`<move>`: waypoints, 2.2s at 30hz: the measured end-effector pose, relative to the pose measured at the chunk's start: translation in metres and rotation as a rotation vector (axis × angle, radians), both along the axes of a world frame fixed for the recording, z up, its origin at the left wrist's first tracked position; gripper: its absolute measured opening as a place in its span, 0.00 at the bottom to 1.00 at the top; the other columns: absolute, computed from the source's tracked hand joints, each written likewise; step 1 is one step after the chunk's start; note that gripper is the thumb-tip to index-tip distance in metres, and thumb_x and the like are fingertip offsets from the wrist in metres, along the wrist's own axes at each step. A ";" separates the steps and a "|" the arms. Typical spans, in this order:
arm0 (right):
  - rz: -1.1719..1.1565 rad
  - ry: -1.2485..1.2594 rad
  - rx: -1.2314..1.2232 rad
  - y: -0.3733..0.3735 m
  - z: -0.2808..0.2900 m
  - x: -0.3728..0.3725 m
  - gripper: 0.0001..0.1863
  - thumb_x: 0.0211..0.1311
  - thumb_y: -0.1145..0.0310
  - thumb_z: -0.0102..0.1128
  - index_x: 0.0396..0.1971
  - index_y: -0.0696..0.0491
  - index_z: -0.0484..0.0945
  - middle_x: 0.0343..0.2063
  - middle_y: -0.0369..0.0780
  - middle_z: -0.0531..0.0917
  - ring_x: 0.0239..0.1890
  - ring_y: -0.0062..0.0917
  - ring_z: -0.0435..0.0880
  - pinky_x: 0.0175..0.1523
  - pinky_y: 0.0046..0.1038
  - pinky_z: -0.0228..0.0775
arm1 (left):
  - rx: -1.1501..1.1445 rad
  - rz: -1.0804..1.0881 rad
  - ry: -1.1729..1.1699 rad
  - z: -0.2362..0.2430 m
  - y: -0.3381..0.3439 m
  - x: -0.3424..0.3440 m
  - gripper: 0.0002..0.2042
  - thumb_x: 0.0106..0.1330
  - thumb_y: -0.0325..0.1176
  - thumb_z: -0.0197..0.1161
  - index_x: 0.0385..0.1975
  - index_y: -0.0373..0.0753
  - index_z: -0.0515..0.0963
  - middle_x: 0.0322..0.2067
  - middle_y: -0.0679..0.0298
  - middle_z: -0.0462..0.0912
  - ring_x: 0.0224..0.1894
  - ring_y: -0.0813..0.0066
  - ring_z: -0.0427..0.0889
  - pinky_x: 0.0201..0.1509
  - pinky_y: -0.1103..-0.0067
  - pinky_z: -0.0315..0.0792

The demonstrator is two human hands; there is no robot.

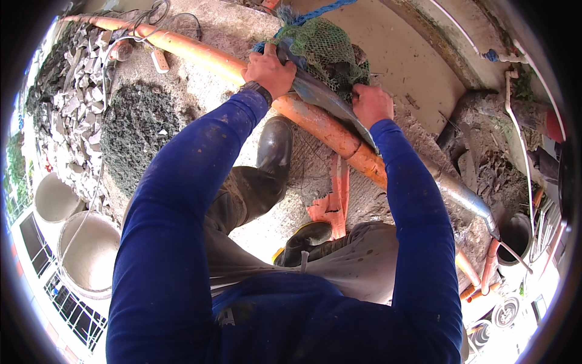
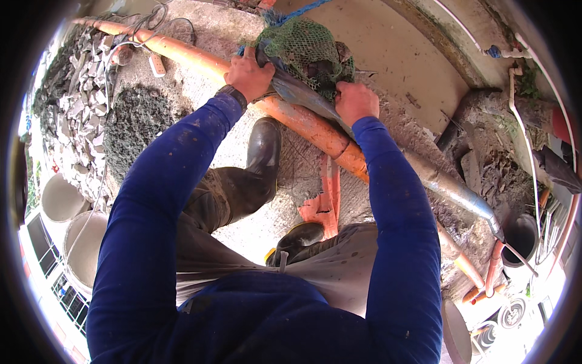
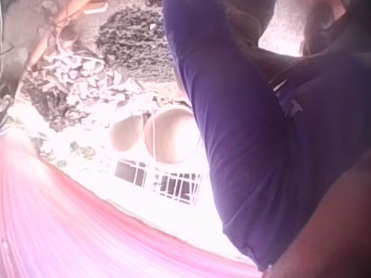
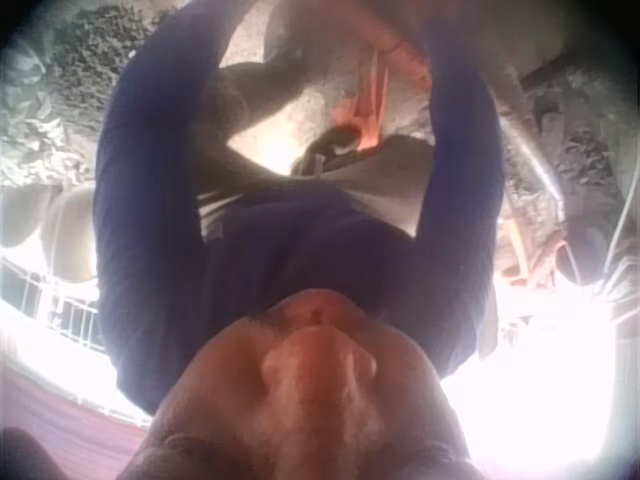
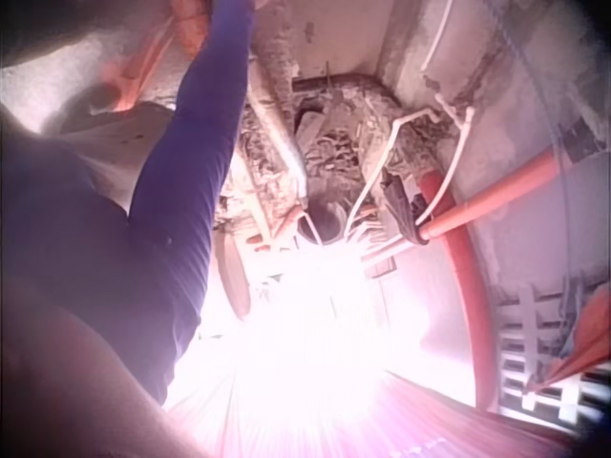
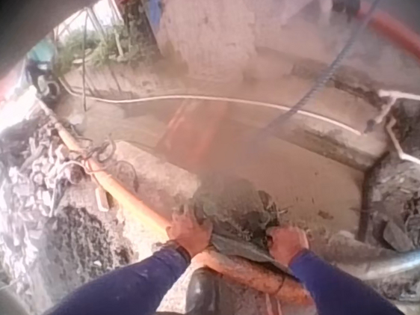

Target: The person lowers a submersible pump into a muddy pit using a rope, then secures the pump and its attached hose to an orange pipe. The person adjusts the rope and positions the pump within the pit.

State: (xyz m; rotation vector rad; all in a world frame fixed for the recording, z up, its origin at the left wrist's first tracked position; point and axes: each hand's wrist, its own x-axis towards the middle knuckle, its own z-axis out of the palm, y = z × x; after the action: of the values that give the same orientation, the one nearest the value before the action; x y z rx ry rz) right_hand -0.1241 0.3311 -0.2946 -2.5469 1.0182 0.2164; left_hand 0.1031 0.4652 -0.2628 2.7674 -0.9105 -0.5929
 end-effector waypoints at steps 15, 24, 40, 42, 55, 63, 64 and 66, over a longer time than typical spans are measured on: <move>-0.953 -0.621 0.017 0.067 -0.031 -0.022 0.31 0.49 0.72 0.69 0.56 0.55 0.70 0.47 0.48 0.71 0.49 0.46 0.79 0.51 0.42 0.75 | -0.015 -0.032 0.028 0.000 -0.006 0.003 0.37 0.61 0.51 0.62 0.65 0.34 0.61 0.55 0.39 0.74 0.59 0.42 0.73 0.62 0.57 0.68; -0.738 -0.323 0.470 0.074 -0.021 -0.034 0.16 0.56 0.58 0.62 0.42 0.48 0.86 0.44 0.49 0.85 0.47 0.43 0.84 0.54 0.42 0.75 | -0.279 -0.020 0.359 -0.042 0.000 0.062 0.33 0.58 0.42 0.70 0.58 0.27 0.68 0.51 0.42 0.80 0.52 0.50 0.82 0.57 0.65 0.74; -0.769 -0.446 0.606 0.067 -0.081 -0.020 0.24 0.61 0.59 0.59 0.57 0.51 0.79 0.47 0.52 0.84 0.53 0.46 0.81 0.59 0.40 0.72 | 0.197 -0.640 0.018 0.078 -0.024 0.113 0.26 0.59 0.43 0.68 0.54 0.33 0.77 0.49 0.46 0.82 0.52 0.52 0.82 0.57 0.66 0.73; -0.786 -0.425 0.603 0.066 -0.086 -0.019 0.24 0.62 0.58 0.58 0.57 0.50 0.78 0.49 0.51 0.83 0.54 0.46 0.81 0.60 0.40 0.72 | -0.010 -0.610 -0.188 0.090 -0.041 0.102 0.20 0.60 0.38 0.67 0.49 0.36 0.79 0.45 0.49 0.82 0.49 0.52 0.82 0.56 0.65 0.74; -1.024 -0.480 0.619 0.071 -0.070 -0.007 0.14 0.62 0.57 0.60 0.45 0.42 0.85 0.41 0.45 0.87 0.48 0.42 0.84 0.52 0.41 0.76 | -0.105 -1.168 0.066 0.007 -0.124 -0.074 0.22 0.56 0.30 0.69 0.52 0.46 0.76 0.44 0.56 0.74 0.48 0.53 0.78 0.53 0.63 0.73; -1.185 -0.378 0.557 0.071 -0.053 0.006 0.12 0.62 0.58 0.60 0.41 0.44 0.86 0.37 0.45 0.87 0.44 0.42 0.85 0.49 0.40 0.77 | -0.262 -1.211 0.044 -0.020 -0.108 -0.073 0.19 0.57 0.29 0.66 0.49 0.55 0.80 0.42 0.65 0.72 0.47 0.65 0.76 0.48 0.66 0.68; -1.193 -0.379 0.559 0.070 -0.056 0.007 0.12 0.61 0.58 0.59 0.40 0.44 0.85 0.37 0.45 0.87 0.43 0.43 0.85 0.49 0.41 0.77 | -0.261 -1.229 0.024 -0.022 -0.108 -0.072 0.18 0.57 0.29 0.66 0.48 0.55 0.80 0.42 0.66 0.72 0.46 0.66 0.76 0.47 0.66 0.67; -1.204 -0.410 0.549 0.070 -0.060 0.009 0.11 0.61 0.59 0.59 0.39 0.45 0.85 0.36 0.45 0.87 0.43 0.43 0.85 0.48 0.41 0.77 | -0.325 -1.249 0.013 -0.026 -0.109 -0.072 0.19 0.55 0.27 0.67 0.47 0.53 0.81 0.41 0.65 0.71 0.44 0.65 0.76 0.45 0.67 0.68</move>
State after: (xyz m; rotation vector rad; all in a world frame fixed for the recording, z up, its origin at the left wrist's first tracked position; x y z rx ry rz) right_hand -0.1149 0.4010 -0.3549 -1.1241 1.7663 -0.3105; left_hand 0.0315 0.3564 -0.2890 1.6299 -2.4131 -0.4961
